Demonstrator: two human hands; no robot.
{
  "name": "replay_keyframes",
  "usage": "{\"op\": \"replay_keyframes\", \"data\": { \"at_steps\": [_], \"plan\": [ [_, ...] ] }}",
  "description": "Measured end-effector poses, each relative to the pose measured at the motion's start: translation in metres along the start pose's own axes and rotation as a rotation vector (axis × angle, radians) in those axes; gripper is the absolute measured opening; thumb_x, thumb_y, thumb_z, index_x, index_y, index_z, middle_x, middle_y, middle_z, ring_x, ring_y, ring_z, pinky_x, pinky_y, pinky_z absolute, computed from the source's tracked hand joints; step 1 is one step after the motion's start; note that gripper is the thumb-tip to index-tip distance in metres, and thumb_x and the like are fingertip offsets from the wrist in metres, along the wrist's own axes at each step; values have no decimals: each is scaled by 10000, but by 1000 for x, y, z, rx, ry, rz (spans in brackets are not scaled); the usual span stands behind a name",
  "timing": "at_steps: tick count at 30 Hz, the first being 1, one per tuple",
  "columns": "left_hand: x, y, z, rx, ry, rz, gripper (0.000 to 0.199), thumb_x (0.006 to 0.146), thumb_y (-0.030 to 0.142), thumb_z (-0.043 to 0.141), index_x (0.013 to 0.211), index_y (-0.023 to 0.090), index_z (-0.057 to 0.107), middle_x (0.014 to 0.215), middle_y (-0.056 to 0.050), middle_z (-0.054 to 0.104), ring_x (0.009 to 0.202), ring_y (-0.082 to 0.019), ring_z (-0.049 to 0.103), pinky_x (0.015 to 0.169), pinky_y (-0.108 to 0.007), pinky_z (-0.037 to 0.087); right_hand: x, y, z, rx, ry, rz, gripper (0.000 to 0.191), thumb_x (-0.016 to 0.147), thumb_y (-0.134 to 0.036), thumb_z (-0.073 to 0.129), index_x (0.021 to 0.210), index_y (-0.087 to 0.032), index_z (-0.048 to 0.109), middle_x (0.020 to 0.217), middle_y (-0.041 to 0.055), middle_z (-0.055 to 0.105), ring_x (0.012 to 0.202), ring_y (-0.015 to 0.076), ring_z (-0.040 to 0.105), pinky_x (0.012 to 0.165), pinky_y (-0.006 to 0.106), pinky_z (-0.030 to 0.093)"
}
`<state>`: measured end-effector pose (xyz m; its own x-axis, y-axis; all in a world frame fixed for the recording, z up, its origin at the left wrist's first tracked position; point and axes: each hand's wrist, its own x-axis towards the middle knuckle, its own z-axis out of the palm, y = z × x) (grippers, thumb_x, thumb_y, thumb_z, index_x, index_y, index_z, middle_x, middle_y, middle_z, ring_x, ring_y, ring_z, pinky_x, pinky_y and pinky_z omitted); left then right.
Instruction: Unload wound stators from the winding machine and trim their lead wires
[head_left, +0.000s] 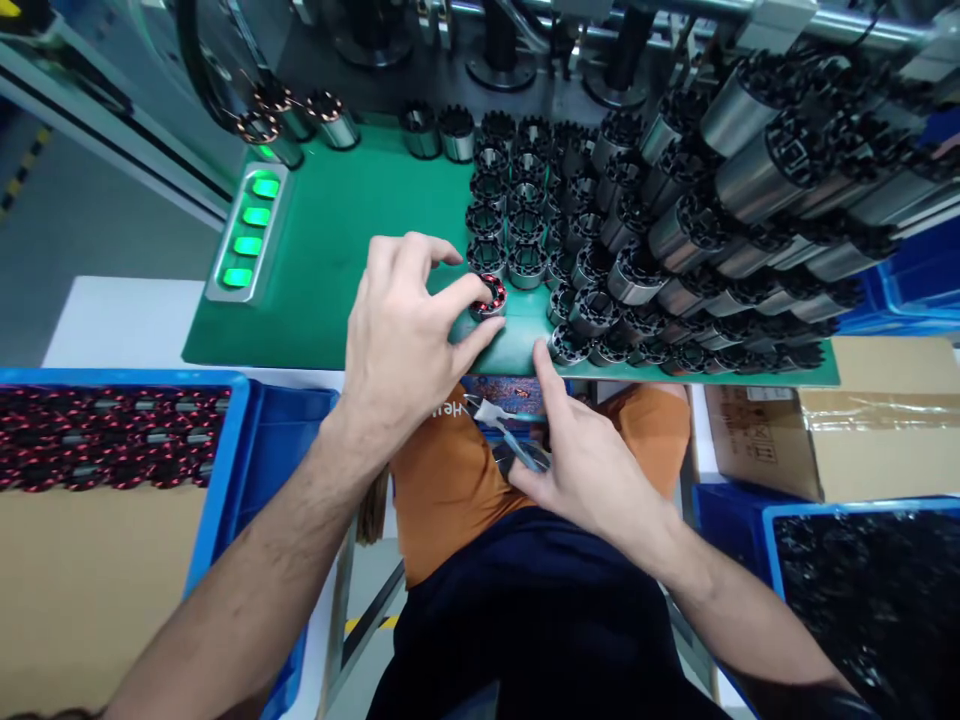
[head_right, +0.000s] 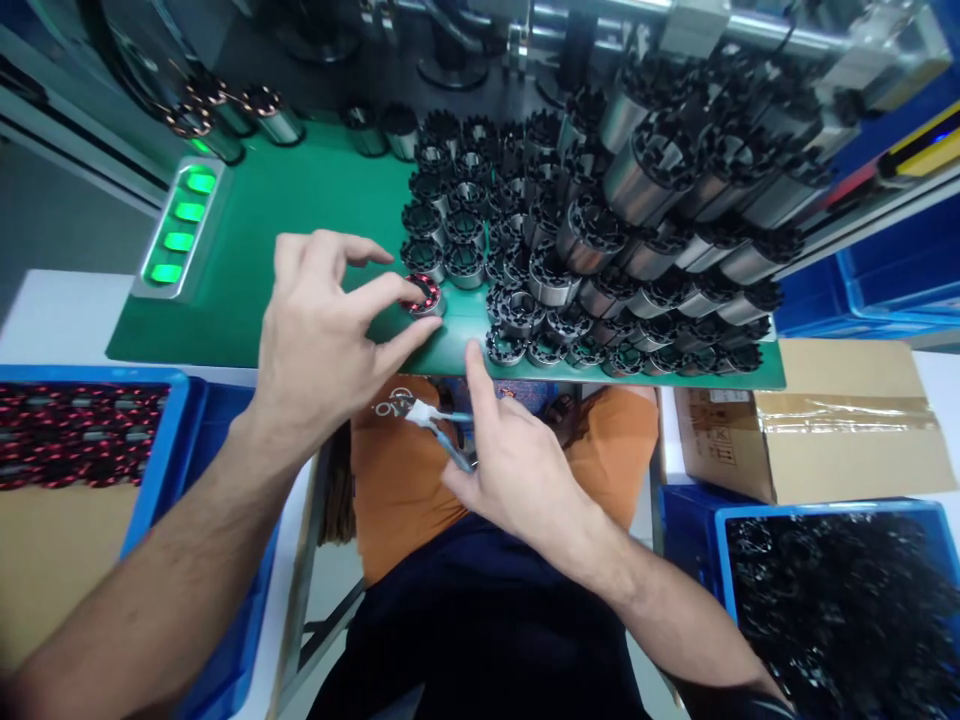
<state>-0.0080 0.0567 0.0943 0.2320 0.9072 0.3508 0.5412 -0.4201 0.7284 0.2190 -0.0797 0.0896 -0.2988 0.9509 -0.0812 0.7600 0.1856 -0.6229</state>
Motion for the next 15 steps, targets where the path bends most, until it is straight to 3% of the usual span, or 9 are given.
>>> {"op": "replay_keyframes", "data": {
  "at_steps": [4,7,9,12,15],
  "plan": [
    [-8,4,-8,92,36,30,316,910,527,1081,1031,296,904,1456,-100,776,1524,-465,580,1453,-755,365,23,-13,6,-81,-39,125,1328,957,-287,747,1955,12,-76,1147,212,874,952,353,849,878,479,709],
    [-29,15,-22,112,184,50,233,951,461,1052,1085,321,922,1463,-59,810,1454,-404,700,1363,-652,527,26,-19,4,-88,-81,201,1355,948,-270,758,1957,-4,-107,1094,177,880,911,355,850,870,489,692],
    [-49,21,-31,80,268,38,174,1007,399,1002,1117,310,901,1395,-38,851,1350,-345,793,1217,-568,638,23,-22,0,-49,-112,224,1359,954,-269,767,1964,-21,-109,1078,149,877,918,350,852,887,494,690],
    [-77,29,-43,8,266,-52,110,1067,326,921,1150,306,851,1270,-5,868,1186,-281,845,1029,-490,688,10,-24,-7,9,-138,197,1322,967,-266,778,1983,-42,-39,1090,125,856,982,341,850,912,481,693],
    [-95,37,-50,26,223,-30,178,1008,224,946,1112,304,826,1273,1,872,1145,-262,853,976,-449,700,-10,-22,-13,66,-155,120,1219,941,-195,762,1993,-104,152,1150,107,838,997,298,832,913,440,695]
  ]
}}
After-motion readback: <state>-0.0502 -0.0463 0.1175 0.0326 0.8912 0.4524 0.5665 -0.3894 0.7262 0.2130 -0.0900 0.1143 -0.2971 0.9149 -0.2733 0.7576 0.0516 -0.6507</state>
